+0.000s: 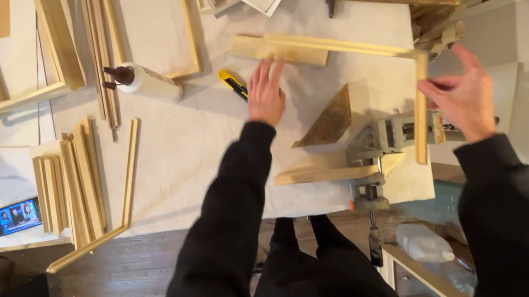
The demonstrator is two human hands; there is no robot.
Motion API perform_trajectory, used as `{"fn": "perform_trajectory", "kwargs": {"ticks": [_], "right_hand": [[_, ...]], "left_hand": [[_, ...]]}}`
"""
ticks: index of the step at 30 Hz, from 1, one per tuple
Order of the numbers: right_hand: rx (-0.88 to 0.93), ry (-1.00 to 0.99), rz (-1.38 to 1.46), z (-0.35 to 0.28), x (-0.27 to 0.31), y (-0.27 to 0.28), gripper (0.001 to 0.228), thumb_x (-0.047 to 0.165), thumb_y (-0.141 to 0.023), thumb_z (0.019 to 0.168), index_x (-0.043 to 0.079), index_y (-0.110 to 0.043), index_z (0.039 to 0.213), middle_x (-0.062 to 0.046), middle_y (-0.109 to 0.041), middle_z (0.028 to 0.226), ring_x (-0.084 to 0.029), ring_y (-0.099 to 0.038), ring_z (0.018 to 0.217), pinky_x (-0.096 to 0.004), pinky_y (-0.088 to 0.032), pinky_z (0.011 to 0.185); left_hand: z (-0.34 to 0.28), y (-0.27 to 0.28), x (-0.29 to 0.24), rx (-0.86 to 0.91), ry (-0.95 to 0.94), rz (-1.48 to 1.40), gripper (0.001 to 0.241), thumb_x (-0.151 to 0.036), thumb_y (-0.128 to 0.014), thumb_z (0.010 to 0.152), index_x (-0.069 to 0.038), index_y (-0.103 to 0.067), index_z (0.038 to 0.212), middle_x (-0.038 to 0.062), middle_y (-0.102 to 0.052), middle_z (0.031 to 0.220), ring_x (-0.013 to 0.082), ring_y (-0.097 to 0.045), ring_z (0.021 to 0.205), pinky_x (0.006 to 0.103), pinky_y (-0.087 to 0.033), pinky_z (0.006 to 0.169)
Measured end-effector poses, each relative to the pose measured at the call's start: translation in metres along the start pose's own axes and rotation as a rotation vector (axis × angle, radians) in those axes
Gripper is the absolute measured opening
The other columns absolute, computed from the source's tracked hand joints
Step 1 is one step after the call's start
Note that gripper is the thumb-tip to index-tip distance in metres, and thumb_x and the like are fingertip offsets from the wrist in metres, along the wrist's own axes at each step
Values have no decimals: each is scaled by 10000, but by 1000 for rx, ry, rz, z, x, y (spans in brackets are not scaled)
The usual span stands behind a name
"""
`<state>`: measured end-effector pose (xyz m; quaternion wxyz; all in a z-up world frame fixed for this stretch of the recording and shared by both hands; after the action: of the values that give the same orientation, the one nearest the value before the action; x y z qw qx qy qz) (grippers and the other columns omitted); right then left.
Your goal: Assembling wooden picture frames by applying glue, clamping the corners with a miter clamp, and hammering nails.
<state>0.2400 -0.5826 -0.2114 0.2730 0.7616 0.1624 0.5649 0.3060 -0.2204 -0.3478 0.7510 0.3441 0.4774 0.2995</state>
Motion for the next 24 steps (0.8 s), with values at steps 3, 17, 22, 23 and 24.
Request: {"fn": "perform_trajectory", "kwargs": {"ticks": [3, 17, 22, 23, 24], "right_hand": [[-45, 4, 53, -4, -11, 11, 871, 96, -813, 946, -106, -319, 1633, -185, -761, 1015, -183, -740, 823, -313, -604, 677], [28, 30, -64, 25, -5, -37, 881, 132, -802, 892, -102, -319, 1592, -164, -772, 942, -190, -756, 777, -318, -610, 688], [52, 90, -130, 30, -8, -54, 862, 128, -794, 877, -91, -354, 1585, -151, -779, 956, -198, -769, 791, -319, -607, 769], [68, 82, -149, 35, -13, -59, 869, 141, -795, 881, -91, -341, 1584, -148, -783, 926, -208, -767, 757, -316, -601, 778], [84, 75, -168, 40, -19, -64, 876, 154, -797, 885, -90, -329, 1584, -144, -786, 896, -219, -764, 724, -313, -595, 786]], "left_hand": [[56, -23, 38, -34, -198, 233, 781, 20, -654, 746, -104, -491, 1500, 128, -484, 1541, 347, -433, 1451, 519, -343, 1180], [76, -16, 73, -47, -12, 212, 626, -128, -720, 871, -39, -512, 1455, 154, -542, 1453, 351, -470, 1379, 552, -272, 1175], [-17, 10, 64, -118, 14, 234, 641, -73, -632, 903, -4, -443, 1511, 228, -418, 1600, 397, -354, 1487, 560, -208, 1229], [-32, 12, 67, -89, 10, 185, 579, -48, -621, 910, -22, -488, 1473, 194, -440, 1594, 376, -363, 1501, 540, -228, 1248], [-48, 15, 71, -60, 5, 135, 523, -24, -611, 917, -39, -534, 1434, 161, -462, 1588, 355, -372, 1515, 519, -248, 1267]]}}
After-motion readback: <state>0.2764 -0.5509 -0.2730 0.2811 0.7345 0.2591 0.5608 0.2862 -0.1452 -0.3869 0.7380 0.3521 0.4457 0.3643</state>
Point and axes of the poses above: each hand's wrist, its own z-axis towards the middle knuckle, its own y-axis out of the back of the hand, x = y × z, the point moved 4 cm from there along z, towards the middle knuckle
